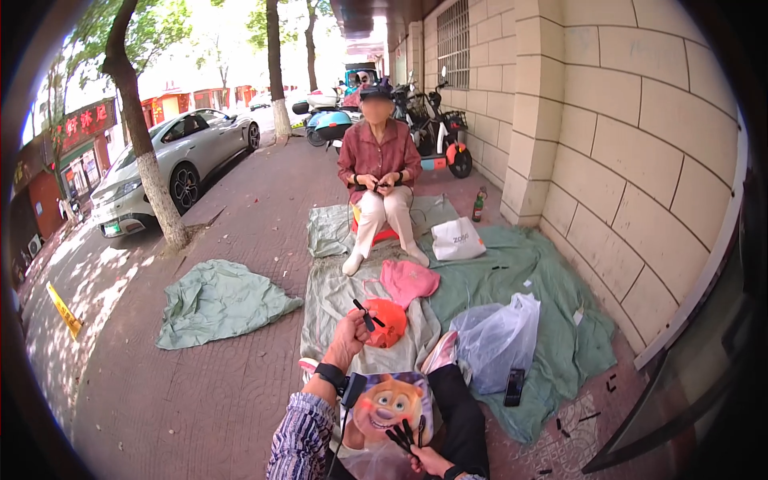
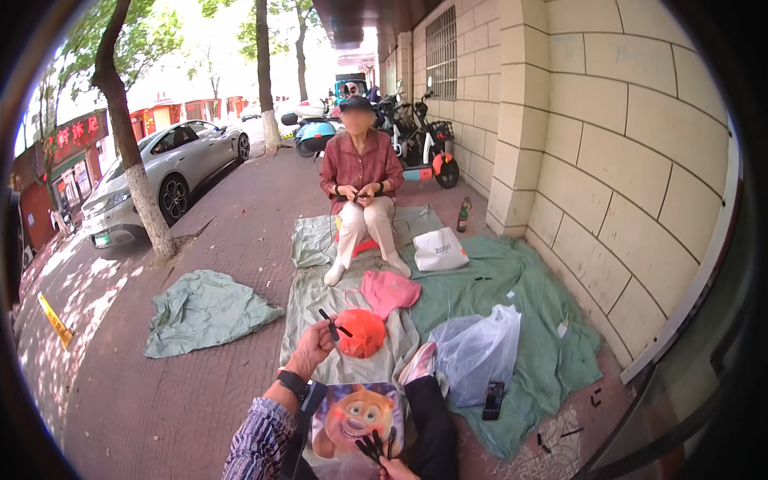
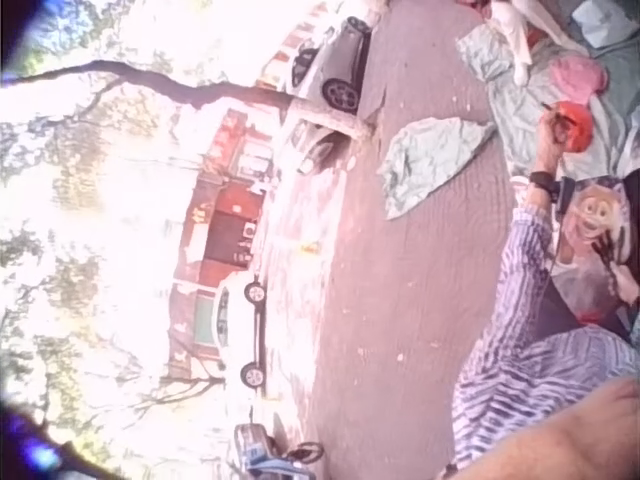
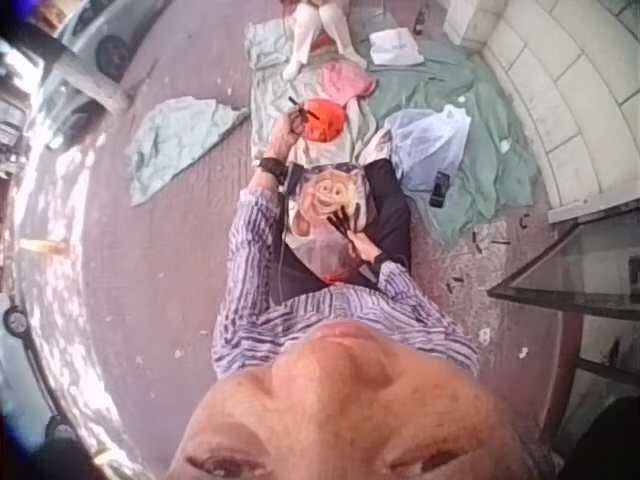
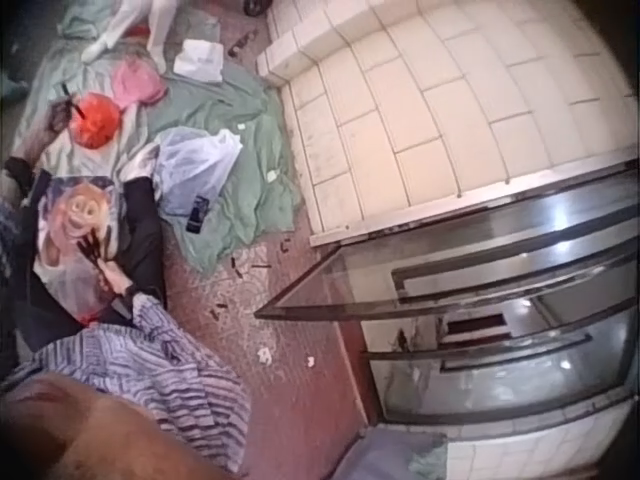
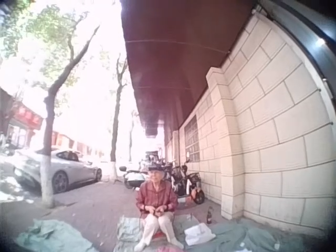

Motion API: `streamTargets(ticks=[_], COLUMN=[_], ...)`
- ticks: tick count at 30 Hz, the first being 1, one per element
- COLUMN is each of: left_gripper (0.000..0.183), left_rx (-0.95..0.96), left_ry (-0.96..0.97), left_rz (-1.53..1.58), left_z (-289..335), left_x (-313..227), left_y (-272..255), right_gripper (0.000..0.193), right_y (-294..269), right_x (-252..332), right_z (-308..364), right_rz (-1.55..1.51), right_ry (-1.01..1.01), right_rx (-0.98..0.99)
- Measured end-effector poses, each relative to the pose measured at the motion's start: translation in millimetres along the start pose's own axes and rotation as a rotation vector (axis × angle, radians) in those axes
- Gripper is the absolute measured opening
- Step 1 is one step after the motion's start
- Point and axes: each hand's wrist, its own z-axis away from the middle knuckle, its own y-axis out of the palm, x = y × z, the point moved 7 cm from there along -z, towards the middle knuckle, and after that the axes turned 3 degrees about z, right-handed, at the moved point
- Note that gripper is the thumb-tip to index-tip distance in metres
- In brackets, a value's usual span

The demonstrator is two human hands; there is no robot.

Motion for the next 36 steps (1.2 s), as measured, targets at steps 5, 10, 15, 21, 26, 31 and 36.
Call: streamTargets(ticks=[5,10,15,21,26,31,36], left_gripper=[0.019,0.016,0.019,0.020,0.022,0.026,0.026], left_rx=[0.118,-0.097,-0.255,-0.181,-0.228,-0.220,-0.270], left_ry=[0.021,-0.276,-0.365,-0.246,-0.249,-0.265,-0.260], left_rz=[-0.148,-0.031,0.303,0.231,0.170,0.183,0.138], left_z=[13.3,100.9,204.1,201.5,200.5,203.3,204.7], left_x=[28.3,131.8,196.2,209.7,213.5,218.7,220.0], left_y=[-28.5,-172.0,-251.4,-240.8,-253.1,-251.3,-255.9], right_gripper=[0.061,0.047,0.037,0.038,0.039,0.037,0.032], right_y=[13.7,7.1,0.9,-9.6,3.4,9.7,33.1], right_x=[26.5,22.4,6.6,5.2,8.6,13.2,39.9], right_z=[29.1,24.4,-8.4,-10.3,0.3,11.6,36.5], right_rz=[0.172,0.150,0.098,0.022,0.010,-0.081,-0.193], right_ry=[-0.189,-0.145,-0.072,-0.019,0.030,0.042,0.011], right_rx=[-0.130,-0.064,0.046,-0.028,0.017,0.085,0.184])
